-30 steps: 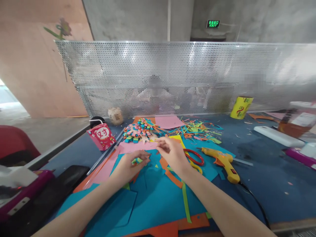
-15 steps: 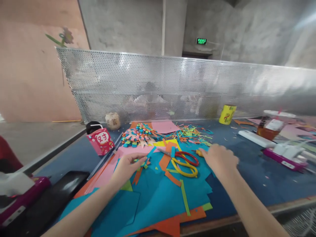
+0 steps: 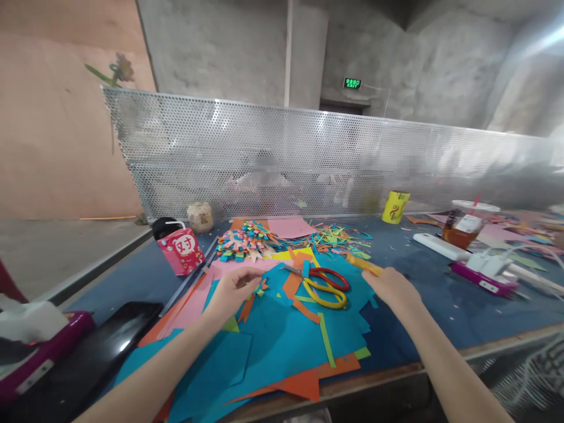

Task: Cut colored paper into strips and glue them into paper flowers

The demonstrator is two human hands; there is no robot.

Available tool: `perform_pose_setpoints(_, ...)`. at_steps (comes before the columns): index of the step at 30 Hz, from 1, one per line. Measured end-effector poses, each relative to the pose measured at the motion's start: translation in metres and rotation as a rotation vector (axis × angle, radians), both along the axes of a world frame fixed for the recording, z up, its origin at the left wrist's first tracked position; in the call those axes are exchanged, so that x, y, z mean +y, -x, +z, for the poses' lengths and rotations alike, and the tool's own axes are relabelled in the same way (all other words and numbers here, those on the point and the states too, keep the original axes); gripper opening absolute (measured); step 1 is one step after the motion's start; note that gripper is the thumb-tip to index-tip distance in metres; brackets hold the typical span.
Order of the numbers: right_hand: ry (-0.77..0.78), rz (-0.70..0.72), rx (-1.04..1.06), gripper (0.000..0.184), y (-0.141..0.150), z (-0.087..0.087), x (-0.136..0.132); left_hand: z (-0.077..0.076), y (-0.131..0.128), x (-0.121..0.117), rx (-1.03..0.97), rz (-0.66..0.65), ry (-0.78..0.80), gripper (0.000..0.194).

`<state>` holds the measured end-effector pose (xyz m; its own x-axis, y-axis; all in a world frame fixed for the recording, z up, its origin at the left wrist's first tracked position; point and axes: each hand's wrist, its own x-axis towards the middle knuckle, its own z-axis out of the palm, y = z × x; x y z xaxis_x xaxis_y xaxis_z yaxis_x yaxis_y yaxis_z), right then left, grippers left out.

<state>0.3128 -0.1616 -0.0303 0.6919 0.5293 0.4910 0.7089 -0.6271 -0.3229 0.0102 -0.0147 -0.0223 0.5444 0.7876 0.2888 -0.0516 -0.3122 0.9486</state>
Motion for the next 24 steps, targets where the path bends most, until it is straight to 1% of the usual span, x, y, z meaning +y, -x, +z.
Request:
perform_pose_setpoints(3, -0.012, -0.048, 0.018, 0.033, 0.010, 0.015, -0.008, 0.003, -0.001, 0.000, -0.034, -0.005, 0.043, 0.014)
perform_pose_setpoints(5, -0.087, -0.008, -0.090, 0.035, 0.028, 0.026, -0.014, 0.004, -0.002, 0.000, -0.070, -0.024, 0.107, 0.018)
perform_pose_setpoints(8, -0.181, 0.136, -0.259, 0.040, 0.068, 0.035, -0.021, 0.004, -0.004, -0.001, -0.114, -0.057, 0.224, 0.019)
perform_pose_setpoints(11, -0.266, 0.258, -0.458, 0.041, 0.104, 0.035, -0.022, 0.005, -0.005, -0.003, -0.116, -0.032, 0.299, 0.014)
perform_pose_setpoints(13, -0.308, 0.320, -0.565, 0.040, 0.120, 0.035, -0.020, 0.006, -0.004, -0.004, -0.123, -0.013, 0.322, 0.014)
perform_pose_setpoints(15, -0.325, 0.356, -0.641, 0.038, 0.129, 0.035, -0.016, 0.008, -0.003, -0.005, -0.134, 0.000, 0.324, 0.015)
perform_pose_setpoints(18, -0.312, 0.374, -0.743, 0.035, 0.133, 0.037, -0.010, 0.011, 0.001, -0.005, -0.151, 0.018, 0.318, 0.017)
perform_pose_setpoints(20, -0.294, 0.359, -0.786, 0.033, 0.133, 0.039, -0.008, 0.012, 0.002, -0.006, -0.155, 0.007, 0.317, 0.018)
perform_pose_setpoints(24, -0.268, 0.304, -0.807, 0.034, 0.131, 0.041, -0.008, 0.011, 0.002, -0.007, -0.157, -0.017, 0.313, 0.019)
